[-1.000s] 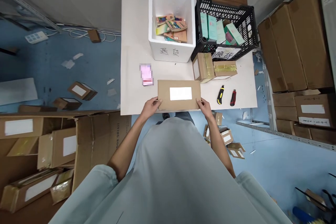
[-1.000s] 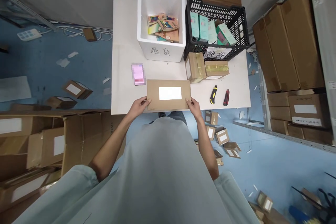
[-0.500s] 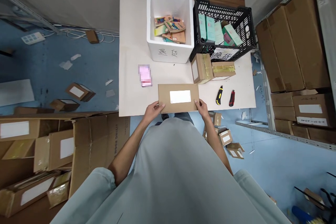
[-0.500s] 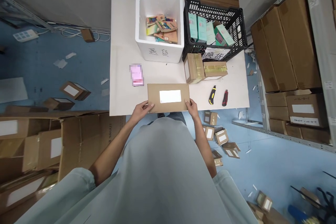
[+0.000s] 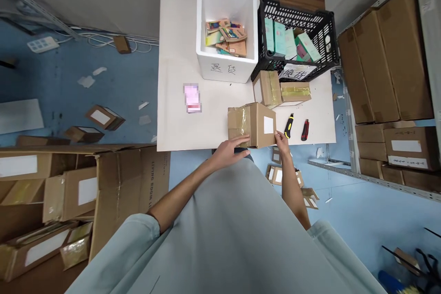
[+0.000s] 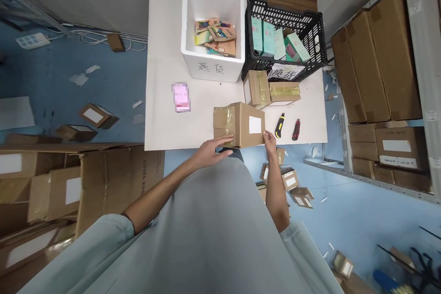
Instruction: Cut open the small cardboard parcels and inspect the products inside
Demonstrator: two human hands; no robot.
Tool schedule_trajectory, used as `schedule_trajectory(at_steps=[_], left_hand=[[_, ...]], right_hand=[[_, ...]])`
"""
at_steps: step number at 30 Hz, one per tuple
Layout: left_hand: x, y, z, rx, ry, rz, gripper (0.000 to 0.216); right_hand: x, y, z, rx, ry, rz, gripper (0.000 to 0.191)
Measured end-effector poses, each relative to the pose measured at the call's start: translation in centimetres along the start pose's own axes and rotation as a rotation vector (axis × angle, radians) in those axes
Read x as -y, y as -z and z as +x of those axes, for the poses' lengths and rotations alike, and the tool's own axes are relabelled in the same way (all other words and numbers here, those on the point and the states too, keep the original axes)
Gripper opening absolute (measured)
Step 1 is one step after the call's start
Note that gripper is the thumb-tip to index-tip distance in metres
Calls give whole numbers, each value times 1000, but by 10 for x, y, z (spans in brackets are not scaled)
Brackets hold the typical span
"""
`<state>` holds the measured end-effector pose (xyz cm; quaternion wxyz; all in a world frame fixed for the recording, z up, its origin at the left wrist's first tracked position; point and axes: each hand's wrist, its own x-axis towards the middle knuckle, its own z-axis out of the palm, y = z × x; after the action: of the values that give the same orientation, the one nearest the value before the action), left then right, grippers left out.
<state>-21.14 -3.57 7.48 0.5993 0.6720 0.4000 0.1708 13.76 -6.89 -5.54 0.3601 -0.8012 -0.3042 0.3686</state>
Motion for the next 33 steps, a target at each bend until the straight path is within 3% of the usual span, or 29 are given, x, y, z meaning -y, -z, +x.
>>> schedule_trajectory(at_steps=[4,7,10,14,17,21,24,28,33], left_hand=[[8,1,2,-60,10,46,58],[23,7,0,-177,72,85,53],[50,17,-2,-325,216,108,49],[98,30,0,-451,467,-44,42],[126,35,3,-492,507,-153,44],[151,42,-6,-519,421,-275,45],[169,57,-23,-630,437,-307,42],[195,88,-44,-780,561,-269,46],[204,111,-50,-761,643,-197,42]], right_hand=[[2,-4,-8,-8,0,4,89],[9,-11,-13,9,-3,-1,90],[19,-24,-19,41,3,-17,89],[32,-50,-30,61,28,-51,77],[40,-63,-44,63,68,-102,70],[58,-67,-71,45,182,-205,69],[83,-74,-102,71,319,-198,66],[123,-105,-150,247,587,-246,57],[150,-141,-185,436,766,-417,70]])
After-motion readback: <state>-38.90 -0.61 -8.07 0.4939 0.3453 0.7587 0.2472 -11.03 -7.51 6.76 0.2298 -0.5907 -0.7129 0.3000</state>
